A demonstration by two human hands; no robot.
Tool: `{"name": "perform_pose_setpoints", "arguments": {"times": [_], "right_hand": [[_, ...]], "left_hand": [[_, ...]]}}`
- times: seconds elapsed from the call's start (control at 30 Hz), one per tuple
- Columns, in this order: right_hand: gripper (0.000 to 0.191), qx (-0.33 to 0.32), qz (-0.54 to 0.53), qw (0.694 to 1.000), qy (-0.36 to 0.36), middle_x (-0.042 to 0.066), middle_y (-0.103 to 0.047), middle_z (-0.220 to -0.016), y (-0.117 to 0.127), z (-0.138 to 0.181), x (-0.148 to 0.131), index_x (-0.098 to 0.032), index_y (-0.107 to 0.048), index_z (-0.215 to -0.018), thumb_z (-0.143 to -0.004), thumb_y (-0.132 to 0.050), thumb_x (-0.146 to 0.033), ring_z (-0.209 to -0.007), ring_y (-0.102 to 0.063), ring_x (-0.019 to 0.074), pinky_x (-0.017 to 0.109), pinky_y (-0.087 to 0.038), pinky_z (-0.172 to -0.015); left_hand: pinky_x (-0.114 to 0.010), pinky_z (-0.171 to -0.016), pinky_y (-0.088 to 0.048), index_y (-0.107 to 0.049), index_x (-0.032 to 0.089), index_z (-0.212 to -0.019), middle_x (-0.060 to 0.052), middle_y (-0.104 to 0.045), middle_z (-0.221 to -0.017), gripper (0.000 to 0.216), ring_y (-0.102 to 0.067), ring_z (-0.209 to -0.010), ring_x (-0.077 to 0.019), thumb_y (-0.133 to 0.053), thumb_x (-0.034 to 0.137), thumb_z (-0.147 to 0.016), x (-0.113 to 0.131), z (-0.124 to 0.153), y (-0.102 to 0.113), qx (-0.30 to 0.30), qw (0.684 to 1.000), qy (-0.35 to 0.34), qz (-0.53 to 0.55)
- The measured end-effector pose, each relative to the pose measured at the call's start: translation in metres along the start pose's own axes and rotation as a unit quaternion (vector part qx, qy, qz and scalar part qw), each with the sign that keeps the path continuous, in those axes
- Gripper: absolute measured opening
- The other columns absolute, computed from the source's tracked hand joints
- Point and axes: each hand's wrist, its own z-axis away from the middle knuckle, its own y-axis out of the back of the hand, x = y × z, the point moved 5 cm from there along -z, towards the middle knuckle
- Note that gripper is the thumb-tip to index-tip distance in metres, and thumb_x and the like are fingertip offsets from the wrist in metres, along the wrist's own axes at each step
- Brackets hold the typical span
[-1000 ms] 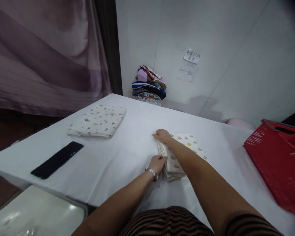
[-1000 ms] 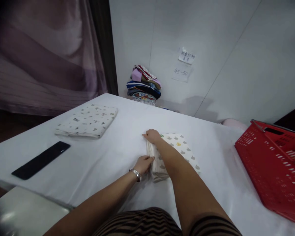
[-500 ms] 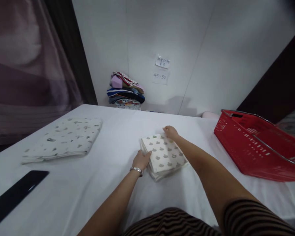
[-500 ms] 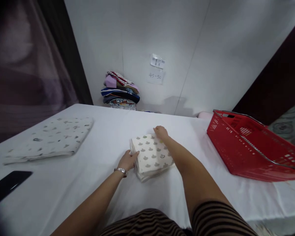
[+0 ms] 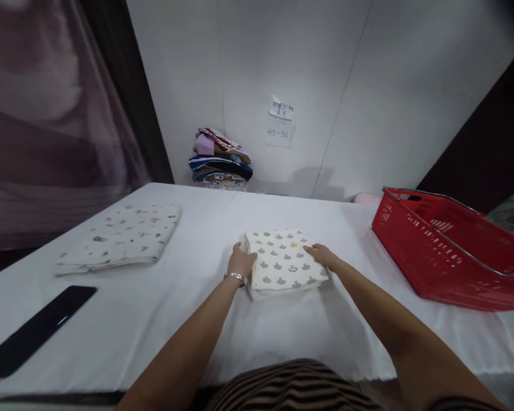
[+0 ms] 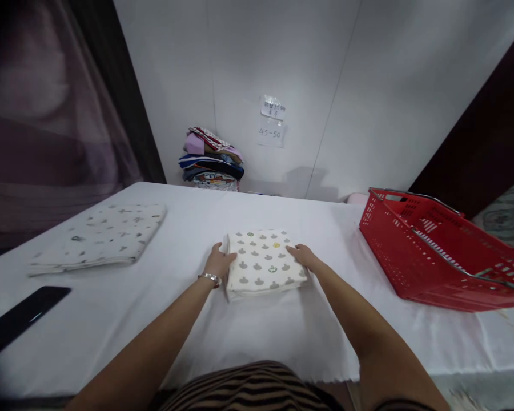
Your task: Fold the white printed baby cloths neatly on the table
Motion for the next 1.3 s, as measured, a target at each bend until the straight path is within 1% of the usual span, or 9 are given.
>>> {"name": "perform_pose_setpoints", "arguments": {"times": [0.2,0.27,0.4,0.5,0.63,0.8,0.97,1.13,1.3], "right_hand": [[0.067,0.043,0.063,0.997,0.016,0.019,-0.057,-0.118,-0.022,0.023,0.005,-0.01,-0.047,-0.125,-0.082,-0.039,-0.06,-0.104,-0.056,0.0286,0.035,-0.043,-0.084],[0.064,0.078,0.115,0.989,0.059,0.018,-0.054,-0.123,-0.019,0.026,-0.009,-0.011,-0.044,-0.129,-0.084,-0.038,-0.056,-0.112,-0.051,0.0295,0.038,-0.04,-0.09],[0.059,0.142,0.161,0.948,0.237,0.011,-0.034,-0.142,-0.02,0.032,-0.066,-0.016,-0.032,-0.138,-0.088,-0.034,-0.048,-0.132,-0.027,0.0239,0.037,-0.024,-0.105],[0.061,0.126,0.192,0.932,0.282,0.009,-0.021,-0.148,-0.037,0.024,-0.093,-0.016,-0.026,-0.141,-0.09,-0.028,-0.05,-0.137,-0.013,0.0232,0.041,-0.015,-0.108],[0.067,0.073,0.248,0.939,0.228,0.01,-0.016,-0.149,-0.058,-0.002,-0.085,-0.014,-0.024,-0.142,-0.089,-0.025,-0.056,-0.137,-0.008,0.0253,0.045,-0.007,-0.108],[0.069,0.049,0.279,0.939,0.194,0.01,-0.016,-0.149,-0.058,-0.015,-0.078,-0.015,-0.025,-0.142,-0.088,-0.024,-0.059,-0.137,-0.008,0.0266,0.048,-0.006,-0.107],[0.069,0.08,0.271,0.912,0.297,0.011,-0.013,-0.15,-0.066,-0.003,-0.122,-0.014,-0.022,-0.143,-0.089,-0.019,-0.058,-0.138,-0.004,0.0236,0.046,-0.004,-0.108],[0.066,-0.004,0.259,0.907,0.332,0.009,-0.017,-0.149,-0.096,-0.012,-0.143,-0.017,-0.024,-0.142,-0.09,-0.022,-0.057,-0.137,-0.009,0.0229,0.045,-0.007,-0.108],[0.067,-0.05,0.236,0.916,0.321,0.01,-0.017,-0.149,-0.09,-0.005,-0.138,-0.017,-0.026,-0.141,-0.089,-0.022,-0.059,-0.137,-0.01,0.0244,0.048,-0.009,-0.108]], "left_hand": [[-0.029,-0.088,-0.043,-0.032,0.009,-0.134,-0.015,-0.057,-0.119,0.074,-0.057,-0.105,-0.0232,-0.06,0.04,-0.073,-0.028,0.0,0.019,-0.014,0.999,0.027,-0.028],[-0.032,-0.094,-0.04,-0.033,0.01,-0.134,-0.016,-0.05,-0.128,0.068,-0.051,-0.113,-0.0243,-0.055,0.039,-0.076,-0.018,0.006,0.021,0.006,0.997,-0.014,-0.072],[-0.034,-0.106,-0.026,-0.034,0.012,-0.134,-0.013,-0.027,-0.146,0.055,-0.025,-0.133,-0.0228,-0.043,0.033,-0.084,0.02,0.018,0.012,0.053,0.968,-0.155,-0.187],[-0.04,-0.111,-0.016,-0.032,0.014,-0.137,-0.01,-0.018,-0.15,0.058,-0.012,-0.138,-0.0236,-0.036,0.04,-0.086,0.029,0.02,-0.008,0.014,0.939,-0.212,-0.27],[-0.047,-0.11,-0.011,-0.024,0.017,-0.141,-0.007,-0.014,-0.15,0.064,-0.005,-0.138,-0.0242,-0.028,0.049,-0.086,0.012,0.017,-0.026,-0.055,0.927,-0.198,-0.314],[-0.047,-0.11,-0.009,-0.022,0.016,-0.142,-0.005,-0.01,-0.151,0.065,-0.001,-0.139,-0.0222,-0.023,0.05,-0.087,0.003,0.018,-0.027,-0.055,0.924,-0.195,-0.324],[-0.049,-0.11,-0.01,-0.021,0.015,-0.142,-0.006,-0.01,-0.151,0.065,-0.001,-0.139,-0.0232,-0.024,0.048,-0.087,0.006,0.019,-0.028,-0.047,0.923,-0.196,-0.327],[-0.048,-0.109,-0.012,-0.021,0.014,-0.142,-0.005,-0.01,-0.151,0.066,-0.001,-0.139,-0.0223,-0.022,0.049,-0.087,0.003,0.016,-0.03,-0.039,0.92,-0.196,-0.337],[-0.046,-0.108,-0.02,-0.021,0.014,-0.142,-0.006,-0.01,-0.151,0.066,-0.002,-0.139,-0.0222,-0.021,0.05,-0.086,0.001,0.014,-0.03,-0.045,0.92,-0.191,-0.34]]}}
